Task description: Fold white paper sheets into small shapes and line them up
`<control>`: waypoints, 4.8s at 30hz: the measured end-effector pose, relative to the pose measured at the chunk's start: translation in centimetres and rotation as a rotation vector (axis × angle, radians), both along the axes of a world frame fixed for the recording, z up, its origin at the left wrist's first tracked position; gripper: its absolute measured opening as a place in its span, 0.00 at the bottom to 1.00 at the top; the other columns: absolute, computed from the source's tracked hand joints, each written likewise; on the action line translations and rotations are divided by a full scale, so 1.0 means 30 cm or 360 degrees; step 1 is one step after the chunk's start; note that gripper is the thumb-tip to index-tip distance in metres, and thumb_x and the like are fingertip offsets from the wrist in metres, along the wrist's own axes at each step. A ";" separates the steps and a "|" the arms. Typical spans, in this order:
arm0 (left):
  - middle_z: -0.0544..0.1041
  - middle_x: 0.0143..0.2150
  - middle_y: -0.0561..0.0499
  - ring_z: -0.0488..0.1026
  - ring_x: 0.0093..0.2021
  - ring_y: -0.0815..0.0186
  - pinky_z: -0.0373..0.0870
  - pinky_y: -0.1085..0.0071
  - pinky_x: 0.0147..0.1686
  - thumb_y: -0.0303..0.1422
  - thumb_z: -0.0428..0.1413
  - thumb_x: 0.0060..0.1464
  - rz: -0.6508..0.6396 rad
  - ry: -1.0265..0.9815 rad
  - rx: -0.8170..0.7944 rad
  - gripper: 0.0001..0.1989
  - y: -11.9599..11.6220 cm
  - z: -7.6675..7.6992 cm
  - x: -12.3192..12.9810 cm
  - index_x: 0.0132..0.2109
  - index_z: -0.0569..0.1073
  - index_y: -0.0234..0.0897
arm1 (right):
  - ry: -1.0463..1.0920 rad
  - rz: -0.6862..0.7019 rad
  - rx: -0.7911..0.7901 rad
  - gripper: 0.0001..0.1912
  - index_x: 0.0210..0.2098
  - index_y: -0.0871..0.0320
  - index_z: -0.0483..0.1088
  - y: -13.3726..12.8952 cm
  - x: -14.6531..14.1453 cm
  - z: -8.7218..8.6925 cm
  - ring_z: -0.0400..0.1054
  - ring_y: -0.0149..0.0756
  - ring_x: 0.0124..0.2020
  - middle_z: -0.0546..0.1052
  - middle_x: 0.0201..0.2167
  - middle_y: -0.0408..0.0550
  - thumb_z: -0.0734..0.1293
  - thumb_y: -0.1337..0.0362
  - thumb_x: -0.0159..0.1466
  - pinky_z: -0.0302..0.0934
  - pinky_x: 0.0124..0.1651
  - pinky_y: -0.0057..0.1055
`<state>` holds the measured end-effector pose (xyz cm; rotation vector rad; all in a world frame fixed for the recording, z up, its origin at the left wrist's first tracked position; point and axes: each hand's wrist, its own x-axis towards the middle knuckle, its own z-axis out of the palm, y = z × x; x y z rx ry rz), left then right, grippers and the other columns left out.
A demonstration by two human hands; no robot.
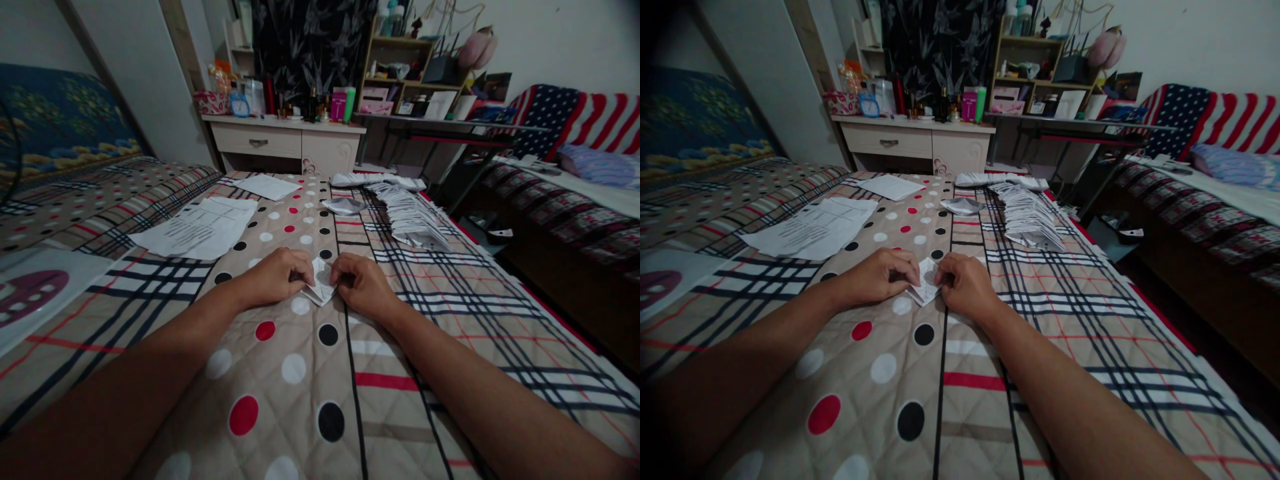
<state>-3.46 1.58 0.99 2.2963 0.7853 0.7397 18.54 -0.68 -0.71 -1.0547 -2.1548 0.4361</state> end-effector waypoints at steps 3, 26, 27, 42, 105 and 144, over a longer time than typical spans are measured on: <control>0.79 0.33 0.49 0.75 0.34 0.67 0.70 0.71 0.38 0.18 0.56 0.44 -0.0024 0.0048 0.0011 0.13 0.000 0.001 -0.003 0.29 0.81 0.39 | -0.0055 0.0029 0.0047 0.14 0.25 0.57 0.72 -0.002 0.002 0.002 0.69 0.34 0.32 0.75 0.28 0.44 0.60 0.79 0.46 0.60 0.35 0.29; 0.79 0.39 0.50 0.75 0.39 0.68 0.70 0.71 0.45 0.17 0.54 0.45 -0.0180 0.0122 -0.0126 0.15 0.040 -0.008 -0.057 0.33 0.82 0.37 | -0.0394 0.0253 0.0283 0.12 0.28 0.59 0.74 -0.026 -0.001 0.035 0.68 0.38 0.37 0.75 0.34 0.50 0.62 0.76 0.48 0.57 0.43 0.34; 0.79 0.39 0.50 0.75 0.39 0.68 0.69 0.71 0.45 0.17 0.54 0.44 -0.0169 0.0129 -0.0119 0.15 0.037 -0.005 -0.055 0.33 0.82 0.37 | -0.0390 0.0247 0.0259 0.11 0.28 0.59 0.74 -0.029 -0.002 0.038 0.68 0.39 0.37 0.75 0.34 0.50 0.62 0.75 0.48 0.57 0.42 0.34; 0.74 0.40 0.50 0.70 0.36 0.65 0.67 0.70 0.33 0.37 0.71 0.34 0.0492 0.0214 -0.0056 0.24 0.017 -0.022 0.002 0.41 0.75 0.36 | -0.0282 -0.0479 -0.0117 0.22 0.42 0.58 0.72 -0.013 -0.008 0.015 0.67 0.36 0.34 0.76 0.36 0.47 0.76 0.56 0.51 0.56 0.35 0.30; 0.76 0.30 0.50 0.69 0.29 0.68 0.64 0.70 0.32 0.37 0.59 0.52 0.0731 0.0256 0.0186 0.12 0.036 -0.072 0.020 0.25 0.75 0.35 | -0.0248 -0.0572 -0.0173 0.08 0.28 0.58 0.73 0.029 -0.012 0.017 0.67 0.34 0.30 0.77 0.30 0.46 0.69 0.60 0.60 0.54 0.33 0.29; 0.77 0.36 0.51 0.70 0.34 0.64 0.57 0.70 0.30 0.49 0.66 0.43 0.0983 0.0409 0.0066 0.21 0.034 -0.064 0.021 0.38 0.75 0.39 | -0.0464 -0.0805 -0.0191 0.09 0.34 0.57 0.72 0.017 -0.040 0.023 0.68 0.37 0.34 0.77 0.36 0.49 0.69 0.58 0.59 0.51 0.34 0.31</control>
